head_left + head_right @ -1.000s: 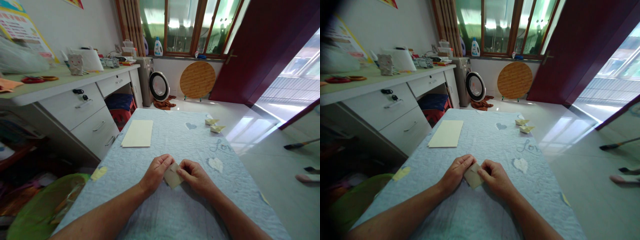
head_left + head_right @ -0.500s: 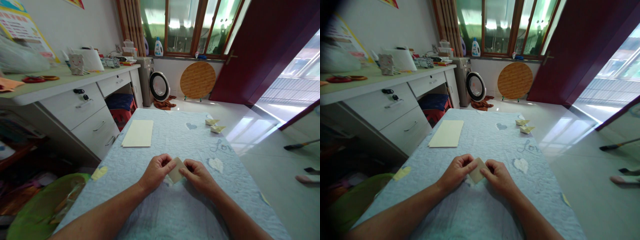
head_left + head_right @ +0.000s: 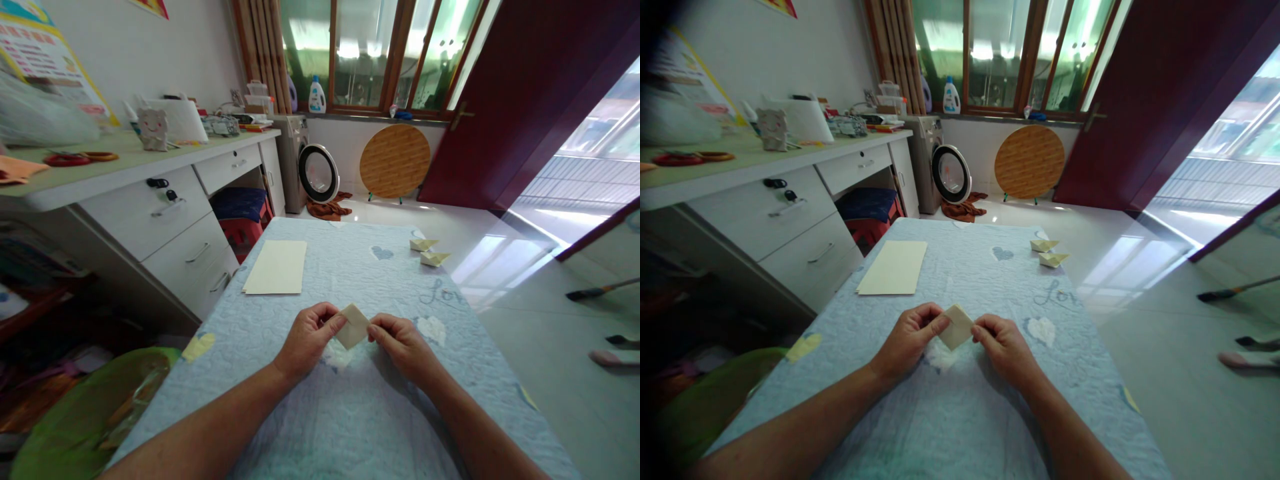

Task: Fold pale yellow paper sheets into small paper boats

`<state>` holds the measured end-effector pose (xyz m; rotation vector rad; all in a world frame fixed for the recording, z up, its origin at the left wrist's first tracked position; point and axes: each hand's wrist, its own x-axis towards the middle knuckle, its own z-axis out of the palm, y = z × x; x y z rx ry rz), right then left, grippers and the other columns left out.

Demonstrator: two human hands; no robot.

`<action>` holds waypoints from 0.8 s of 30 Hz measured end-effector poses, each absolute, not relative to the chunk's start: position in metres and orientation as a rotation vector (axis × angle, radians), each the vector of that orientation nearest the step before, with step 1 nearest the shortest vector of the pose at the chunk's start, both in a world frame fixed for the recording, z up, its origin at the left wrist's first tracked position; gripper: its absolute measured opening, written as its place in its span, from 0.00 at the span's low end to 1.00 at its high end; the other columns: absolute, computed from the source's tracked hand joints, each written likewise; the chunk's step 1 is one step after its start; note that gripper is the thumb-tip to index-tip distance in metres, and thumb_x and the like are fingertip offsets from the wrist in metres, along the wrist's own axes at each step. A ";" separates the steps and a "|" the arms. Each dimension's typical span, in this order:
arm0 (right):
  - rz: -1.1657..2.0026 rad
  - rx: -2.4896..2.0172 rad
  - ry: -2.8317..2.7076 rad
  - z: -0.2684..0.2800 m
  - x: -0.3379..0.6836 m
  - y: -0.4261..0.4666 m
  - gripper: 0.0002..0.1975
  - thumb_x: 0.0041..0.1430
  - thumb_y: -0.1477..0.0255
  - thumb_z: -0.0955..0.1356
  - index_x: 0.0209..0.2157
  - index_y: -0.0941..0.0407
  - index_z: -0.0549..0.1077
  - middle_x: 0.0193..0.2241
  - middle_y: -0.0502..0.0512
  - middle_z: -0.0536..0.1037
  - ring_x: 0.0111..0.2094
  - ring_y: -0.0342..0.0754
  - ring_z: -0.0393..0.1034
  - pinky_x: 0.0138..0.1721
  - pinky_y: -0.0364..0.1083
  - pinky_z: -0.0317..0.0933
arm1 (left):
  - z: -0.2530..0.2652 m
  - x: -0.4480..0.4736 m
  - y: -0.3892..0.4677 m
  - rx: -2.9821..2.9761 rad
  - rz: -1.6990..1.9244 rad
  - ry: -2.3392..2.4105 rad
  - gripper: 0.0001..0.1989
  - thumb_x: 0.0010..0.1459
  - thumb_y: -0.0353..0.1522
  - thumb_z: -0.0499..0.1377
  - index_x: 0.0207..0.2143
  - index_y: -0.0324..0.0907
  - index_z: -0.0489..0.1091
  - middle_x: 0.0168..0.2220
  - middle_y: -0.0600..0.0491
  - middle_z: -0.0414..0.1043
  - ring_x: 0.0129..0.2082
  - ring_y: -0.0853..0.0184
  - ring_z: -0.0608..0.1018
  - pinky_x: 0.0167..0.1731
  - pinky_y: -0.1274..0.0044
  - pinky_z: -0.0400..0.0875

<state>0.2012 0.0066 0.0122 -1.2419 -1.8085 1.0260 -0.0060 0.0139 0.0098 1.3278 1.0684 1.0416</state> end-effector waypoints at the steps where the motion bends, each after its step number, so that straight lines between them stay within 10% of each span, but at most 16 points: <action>1: 0.940 -1.225 -1.827 0.012 0.201 0.007 0.12 0.61 0.67 0.65 0.26 0.55 0.74 0.23 0.50 0.73 0.28 0.45 0.65 0.31 0.44 0.58 | 0.011 -0.007 0.015 1.388 1.068 1.092 0.13 0.56 0.41 0.62 0.30 0.39 0.73 0.27 0.54 0.70 0.26 0.69 0.69 0.29 0.78 0.63; 17: 0.627 -1.187 -2.161 0.002 0.201 0.005 0.19 0.40 0.89 0.59 0.31 0.55 0.69 0.35 0.53 0.69 0.41 0.50 0.63 0.43 0.49 0.59 | 0.007 -0.012 0.017 2.374 0.791 1.157 0.12 0.51 0.16 0.53 0.26 0.42 0.66 0.31 0.53 0.68 0.37 0.63 0.67 0.37 0.74 0.62; 24: 0.644 -1.117 -2.234 0.006 0.202 0.003 0.14 0.48 0.87 0.61 0.30 0.56 0.71 0.34 0.54 0.73 0.39 0.50 0.63 0.43 0.49 0.59 | 0.010 -0.014 0.014 2.432 0.498 1.047 0.12 0.44 0.18 0.56 0.29 0.41 0.69 0.32 0.53 0.69 0.37 0.64 0.69 0.39 0.74 0.63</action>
